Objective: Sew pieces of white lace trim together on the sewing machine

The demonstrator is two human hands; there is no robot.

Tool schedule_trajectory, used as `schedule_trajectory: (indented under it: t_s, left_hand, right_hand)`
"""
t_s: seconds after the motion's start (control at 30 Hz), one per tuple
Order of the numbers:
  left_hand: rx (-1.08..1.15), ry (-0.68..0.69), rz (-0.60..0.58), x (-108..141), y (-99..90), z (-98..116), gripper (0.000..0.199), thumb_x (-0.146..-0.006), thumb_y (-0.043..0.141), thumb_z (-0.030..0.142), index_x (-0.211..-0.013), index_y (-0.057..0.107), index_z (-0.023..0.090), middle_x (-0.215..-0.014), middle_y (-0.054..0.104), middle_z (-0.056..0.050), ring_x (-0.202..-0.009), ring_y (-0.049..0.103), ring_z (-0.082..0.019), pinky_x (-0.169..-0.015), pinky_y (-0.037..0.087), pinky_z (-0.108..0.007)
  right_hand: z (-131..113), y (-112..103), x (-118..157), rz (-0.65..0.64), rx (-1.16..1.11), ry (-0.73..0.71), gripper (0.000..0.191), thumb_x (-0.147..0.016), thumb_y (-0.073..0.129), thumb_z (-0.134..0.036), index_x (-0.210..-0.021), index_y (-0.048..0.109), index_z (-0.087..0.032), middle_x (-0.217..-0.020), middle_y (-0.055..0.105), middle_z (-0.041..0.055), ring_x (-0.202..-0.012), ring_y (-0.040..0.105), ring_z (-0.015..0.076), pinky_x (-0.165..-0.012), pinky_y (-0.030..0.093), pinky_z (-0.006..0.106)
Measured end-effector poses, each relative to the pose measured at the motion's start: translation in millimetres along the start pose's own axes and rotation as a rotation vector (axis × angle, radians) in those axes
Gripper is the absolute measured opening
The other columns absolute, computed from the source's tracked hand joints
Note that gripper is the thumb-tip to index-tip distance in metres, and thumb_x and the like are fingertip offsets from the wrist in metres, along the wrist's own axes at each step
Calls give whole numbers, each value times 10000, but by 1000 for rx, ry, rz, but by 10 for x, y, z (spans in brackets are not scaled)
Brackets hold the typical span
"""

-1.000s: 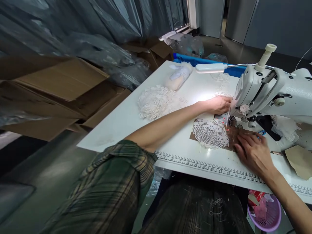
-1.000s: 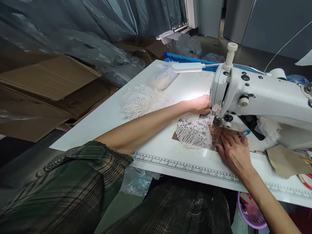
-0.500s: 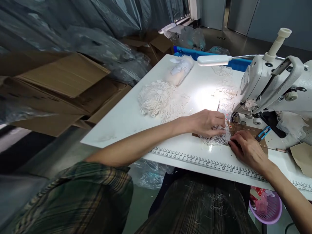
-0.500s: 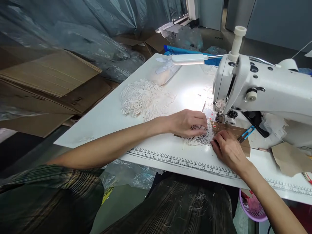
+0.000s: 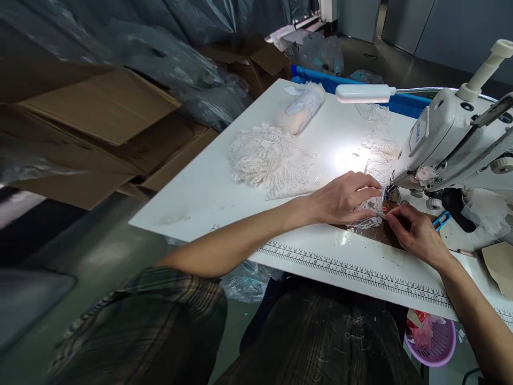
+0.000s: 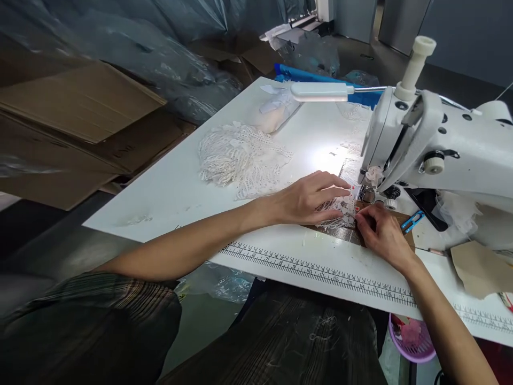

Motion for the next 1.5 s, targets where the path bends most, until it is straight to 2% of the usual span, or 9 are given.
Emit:
schedule_trajectory:
  t_s: [0.17,0.3,0.4,0.53,0.63,0.83,1.1,1.3,1.5]
  left_hand:
    - [34,20,-58,-42,177,155,147,-977,546,233,-1007,664,151,-1059,704,-93,-947,653,-183,-795,497,-336]
    - [24,29,-105,-31,255,149,276,-1021,454,203,-862,679,183,-925,724,-35,-810,633,-139,-790,446,-329]
    - [22,46,-91,-11,247,137,273,-1021,458,207,-864,681,193,-945,730,-24,-808,619,-129,-851,428,-335]
    - [-3,59,-33,12,214,149,267,-1013,475,203,-840,678,191,-937,724,-17,-787,613,-114,-905,429,-327]
    - [-32,63,7,22,192,159,261,-1007,490,215,-827,678,190,-906,719,-13,-765,606,-113,-900,445,-322]
    - [-7,94,60,31,167,156,212,-1001,515,222,-849,662,205,-897,734,14,-806,651,-97,-1000,438,-328]
    - [73,85,36,77,240,113,189,-1011,502,210,-933,673,211,-933,746,11,-867,686,-84,-1107,404,-349]
    - [74,58,-39,89,292,99,185,-1004,510,209,-926,677,214,-958,747,5,-896,688,-95,-1127,384,-375]
    - [48,43,-47,85,313,100,212,-1018,481,226,-934,675,204,-952,744,-5,-862,683,-97,-1110,400,-386]
  right_hand:
    - [-38,0,-9,-31,21,-83,274,-918,481,-400,-829,637,-192,-800,672,62,-704,604,165,-664,477,313]
    - [81,-102,-55,-62,56,-3,293,-917,479,-405,-863,668,-188,-736,674,41,-629,587,153,-600,462,289]
    - [174,-146,-60,-9,106,32,298,-916,479,-383,-911,695,-178,-718,675,42,-589,580,153,-572,465,288]
    - [133,-67,-1,72,185,-143,339,-941,451,-305,-1145,704,-209,-996,711,93,-817,666,196,-695,533,326]
    - [109,10,50,82,288,-242,374,-967,423,-282,-1217,694,-218,-1067,683,118,-834,663,193,-681,549,328]
    - [127,50,76,79,380,-303,365,-965,443,-245,-1227,697,-220,-1048,660,129,-833,646,188,-687,569,327]
    - [135,73,92,101,383,-336,363,-952,453,-212,-1215,699,-173,-1056,651,150,-852,641,211,-712,584,368]
    - [100,17,125,104,316,-318,367,-955,460,-207,-1247,682,-216,-1061,659,129,-912,649,212,-770,574,372]
    - [17,62,195,102,335,-408,337,-934,492,-196,-1173,722,-255,-1064,644,116,-940,616,219,-793,544,407]
Point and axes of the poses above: each hand's wrist, its own x-axis away from the middle knuckle, its own y-axis out of the palm, z = x × y, the point moved 6 cm from there along -x, towards the middle knuckle
